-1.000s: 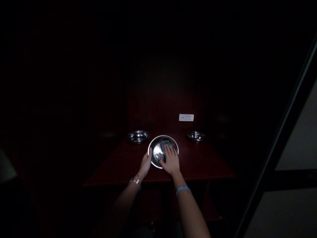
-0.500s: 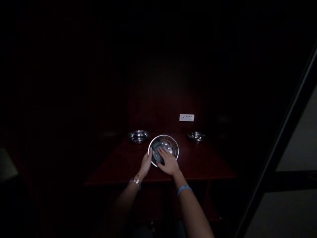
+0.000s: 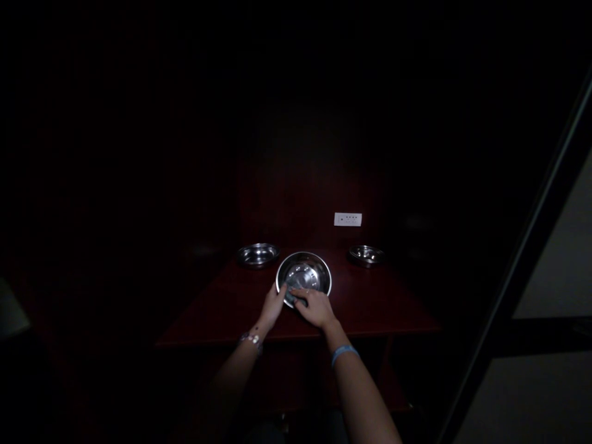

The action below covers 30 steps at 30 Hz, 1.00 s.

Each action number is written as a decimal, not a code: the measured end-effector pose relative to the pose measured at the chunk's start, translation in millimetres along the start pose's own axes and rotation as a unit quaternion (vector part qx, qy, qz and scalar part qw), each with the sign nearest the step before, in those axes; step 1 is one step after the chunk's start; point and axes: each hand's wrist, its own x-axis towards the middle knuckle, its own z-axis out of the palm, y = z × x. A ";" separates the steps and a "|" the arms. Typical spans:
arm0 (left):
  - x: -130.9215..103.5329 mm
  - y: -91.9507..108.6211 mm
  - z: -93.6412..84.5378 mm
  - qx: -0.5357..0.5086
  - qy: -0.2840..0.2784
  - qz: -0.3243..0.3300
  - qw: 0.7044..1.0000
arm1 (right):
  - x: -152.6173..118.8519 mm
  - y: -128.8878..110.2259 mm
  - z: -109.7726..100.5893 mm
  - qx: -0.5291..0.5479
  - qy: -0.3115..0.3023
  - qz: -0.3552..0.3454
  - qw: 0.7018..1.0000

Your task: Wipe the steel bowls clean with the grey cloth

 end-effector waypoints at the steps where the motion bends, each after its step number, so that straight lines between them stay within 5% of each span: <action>1: 0.2 -0.7 -0.5 0.015 0.007 -0.002 1.000 | -0.4 -0.5 -0.3 -0.001 0.001 0.003 1.000; 8: 1.9 -0.7 -2.8 0.099 0.062 -0.017 0.993 | 0.9 -1.5 4.1 -0.027 0.027 -0.015 0.999; 17: 0.9 7.5 -4.7 0.028 0.148 -0.023 0.988 | 4.8 4.4 9.9 -0.103 0.136 -0.073 0.983; 23: -2.4 18.1 -5.8 0.000 0.195 -0.055 0.979 | 1.3 6.1 7.5 -0.172 0.202 -0.025 0.964; 30: -4.8 22.8 -4.9 0.024 0.161 -0.059 0.985 | 3.1 2.2 6.4 -0.165 0.155 0.063 0.972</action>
